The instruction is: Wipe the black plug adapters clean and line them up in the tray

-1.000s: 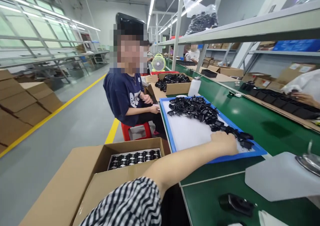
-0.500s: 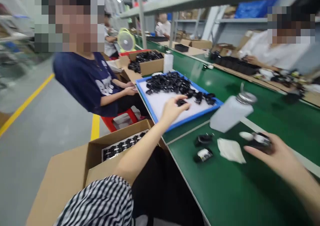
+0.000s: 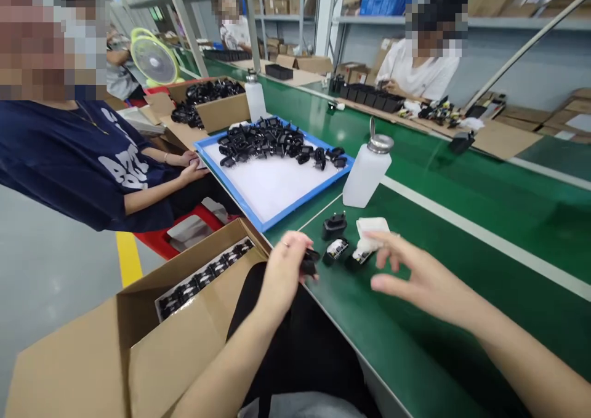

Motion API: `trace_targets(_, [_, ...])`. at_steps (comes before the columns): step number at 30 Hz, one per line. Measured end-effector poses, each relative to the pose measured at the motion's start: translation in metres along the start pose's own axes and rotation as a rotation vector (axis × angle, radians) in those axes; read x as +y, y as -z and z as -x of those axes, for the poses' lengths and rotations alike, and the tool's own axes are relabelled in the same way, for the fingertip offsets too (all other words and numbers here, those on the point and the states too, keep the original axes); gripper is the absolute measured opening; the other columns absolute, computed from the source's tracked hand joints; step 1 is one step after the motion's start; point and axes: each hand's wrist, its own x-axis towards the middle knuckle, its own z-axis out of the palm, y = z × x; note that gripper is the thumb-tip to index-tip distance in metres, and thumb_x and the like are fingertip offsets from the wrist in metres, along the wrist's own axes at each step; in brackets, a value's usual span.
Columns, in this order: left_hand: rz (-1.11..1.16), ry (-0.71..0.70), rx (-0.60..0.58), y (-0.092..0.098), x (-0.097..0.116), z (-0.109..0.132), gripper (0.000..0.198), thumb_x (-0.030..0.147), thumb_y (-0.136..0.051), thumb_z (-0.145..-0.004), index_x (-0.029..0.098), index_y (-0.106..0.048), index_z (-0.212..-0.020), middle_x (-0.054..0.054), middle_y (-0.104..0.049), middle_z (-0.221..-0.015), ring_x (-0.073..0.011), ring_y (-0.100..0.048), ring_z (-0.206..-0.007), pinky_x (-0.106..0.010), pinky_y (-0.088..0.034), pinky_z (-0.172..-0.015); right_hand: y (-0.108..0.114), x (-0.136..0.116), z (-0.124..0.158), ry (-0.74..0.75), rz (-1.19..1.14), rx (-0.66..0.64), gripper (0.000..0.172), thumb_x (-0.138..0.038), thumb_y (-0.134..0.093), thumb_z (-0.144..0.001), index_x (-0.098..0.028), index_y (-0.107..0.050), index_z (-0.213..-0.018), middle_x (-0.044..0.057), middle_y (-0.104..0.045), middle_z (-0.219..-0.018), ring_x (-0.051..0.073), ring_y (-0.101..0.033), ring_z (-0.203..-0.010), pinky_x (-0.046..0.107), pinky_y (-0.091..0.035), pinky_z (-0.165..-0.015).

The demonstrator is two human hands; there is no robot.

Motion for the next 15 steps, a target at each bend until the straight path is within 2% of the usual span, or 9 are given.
trace_targets(2, [-0.103, -0.008, -0.084, -0.016, 0.004, 0.010, 0.026, 0.043, -0.037, -0.074, 0.019, -0.045, -0.077, 0.004, -0.047, -0.059, -0.0051, -0.044, -0.042, -0.016, -0.032, -0.035, 0.003, -0.019, 0.005, 0.133, -0.043, -0.050, 0.047, -0.040, -0.052, -0.067, -0.025, -0.041, -0.110, 0.003, -0.053, -0.080, 0.015, -0.051, -0.064, 0.028, -0.044, -0.054])
trace_targets(3, [-0.142, -0.015, -0.135, -0.024, 0.006, 0.012, 0.025, 0.042, -0.037, -0.075, 0.019, -0.045, -0.080, 0.003, -0.049, -0.063, -0.0053, -0.045, -0.045, -0.016, -0.036, -0.039, 0.001, -0.026, 0.004, 0.179, -0.044, -0.024, 0.040, -0.036, -0.054, -0.067, -0.024, -0.046, -0.104, 0.003, -0.053, -0.080, 0.015, -0.050, -0.064, 0.027, -0.044, -0.055])
trace_targets(5, [-0.169, -0.027, -0.215, -0.033, 0.009, 0.013, 0.025, 0.041, -0.032, -0.078, 0.020, -0.042, -0.087, 0.000, -0.052, -0.071, -0.0064, -0.047, -0.051, -0.018, -0.040, -0.045, -0.004, -0.031, -0.002, 0.209, -0.064, 0.068, 0.024, -0.028, -0.053, -0.068, -0.022, -0.053, -0.091, 0.003, -0.054, -0.078, 0.015, -0.051, -0.065, 0.028, -0.044, -0.057])
trace_targets(7, [-0.169, -0.053, -0.238, -0.033, 0.007, 0.011, 0.028, 0.040, -0.028, -0.079, 0.019, -0.037, -0.096, -0.002, -0.052, -0.079, -0.0081, -0.050, -0.059, -0.020, -0.043, -0.050, -0.007, -0.025, -0.013, 0.190, -0.183, 0.117, 0.013, -0.024, -0.051, -0.068, -0.021, -0.055, -0.080, 0.002, -0.056, -0.075, 0.015, -0.052, -0.066, 0.028, -0.044, -0.058])
trace_targets(9, [-0.260, -0.108, -0.179, -0.026, 0.001, 0.007, 0.032, 0.039, -0.032, -0.078, 0.019, -0.034, -0.104, -0.004, -0.051, -0.088, -0.0107, -0.051, -0.071, -0.022, -0.044, -0.057, -0.006, -0.013, -0.024, 0.130, -0.388, 0.130, 0.018, -0.024, -0.054, -0.065, -0.021, -0.051, -0.082, 0.001, -0.056, -0.077, 0.015, -0.053, -0.066, 0.028, -0.045, -0.058])
trace_targets(12, [-0.570, -0.176, -0.052, -0.016, -0.015, 0.003, 0.037, 0.036, -0.046, -0.071, 0.019, -0.039, -0.103, -0.006, -0.048, -0.099, -0.0158, -0.048, -0.088, -0.028, -0.041, -0.070, -0.002, 0.006, -0.035, 0.038, -0.649, 0.120, 0.034, -0.023, -0.058, -0.060, -0.021, -0.038, -0.089, -0.001, -0.054, -0.073, 0.014, -0.054, -0.062, 0.027, -0.045, -0.054])
trace_targets(15, [-0.784, -0.196, -0.020, -0.016, -0.030, -0.002, 0.043, 0.035, -0.055, -0.063, 0.018, -0.042, -0.101, -0.006, -0.048, -0.103, -0.0193, -0.046, -0.092, -0.032, -0.040, -0.074, 0.001, 0.018, -0.038, 0.011, -0.658, 0.110, 0.033, -0.020, -0.058, -0.059, -0.021, -0.035, -0.083, -0.004, -0.051, -0.065, 0.012, -0.052, -0.057, 0.026, -0.043, -0.050])
